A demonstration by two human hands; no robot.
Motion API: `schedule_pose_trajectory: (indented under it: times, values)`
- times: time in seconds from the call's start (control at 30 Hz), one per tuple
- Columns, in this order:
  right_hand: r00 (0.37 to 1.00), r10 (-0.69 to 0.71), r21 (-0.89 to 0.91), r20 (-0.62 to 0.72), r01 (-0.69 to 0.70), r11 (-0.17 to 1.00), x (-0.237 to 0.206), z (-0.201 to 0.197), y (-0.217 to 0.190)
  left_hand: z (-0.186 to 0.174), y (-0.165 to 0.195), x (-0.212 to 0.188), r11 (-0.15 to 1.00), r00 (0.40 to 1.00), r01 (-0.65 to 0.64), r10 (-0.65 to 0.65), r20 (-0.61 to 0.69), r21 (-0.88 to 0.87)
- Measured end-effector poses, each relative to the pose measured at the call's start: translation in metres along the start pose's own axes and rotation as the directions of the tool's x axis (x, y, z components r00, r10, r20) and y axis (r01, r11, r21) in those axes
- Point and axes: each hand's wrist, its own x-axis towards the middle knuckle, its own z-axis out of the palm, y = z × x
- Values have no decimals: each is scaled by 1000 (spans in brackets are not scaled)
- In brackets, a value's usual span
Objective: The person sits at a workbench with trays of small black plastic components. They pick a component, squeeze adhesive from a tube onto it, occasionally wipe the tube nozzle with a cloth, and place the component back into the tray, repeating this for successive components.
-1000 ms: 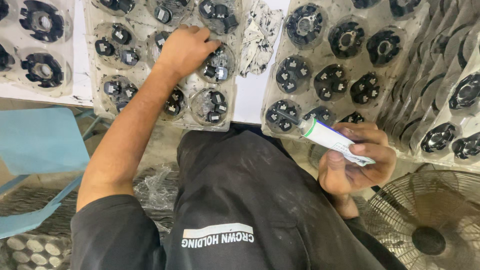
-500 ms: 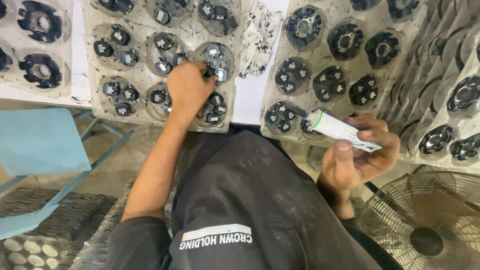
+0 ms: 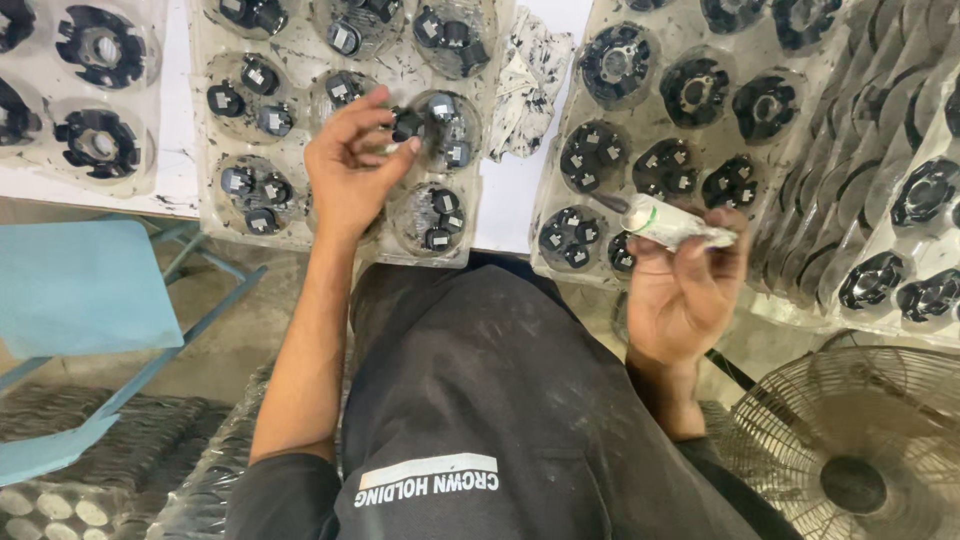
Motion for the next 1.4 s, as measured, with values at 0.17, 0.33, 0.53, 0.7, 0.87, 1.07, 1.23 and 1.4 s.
schedule_pose_trajectory:
  times: [0.17,0.33,0.53,0.7,0.87,1.07,1.23,1.4]
  values:
    - [990,126,120,64,-133,984,-11,7,17,-2,16,-19,858,966,87,52,255,-506]
    - [990,-57,-81,128,67,994,-32,23,28,8,68,-42,805,943,52,155,294,-591]
    - [843,-462,-463,275,537,705,-56,52,50,-8,140,-51,957,969,1,71,238,-291]
    - [720,-557,-499,414,692,522,-65,81,65,-35,166,-51,977,972,23,28,234,-213]
    - [704,-586,-491,401,705,511,-70,111,80,-61,168,-53,961,959,123,-51,277,-249]
    - [712,-548,-570,439,693,443,-80,135,86,-81,164,-49,956,959,126,-48,280,-264]
    - [713,-516,-624,474,686,374,-85,146,89,-92,163,-46,938,955,149,-55,292,-312]
    - [666,-467,-618,582,735,279,-82,154,83,-98,164,-44,925,945,183,-73,317,-332]
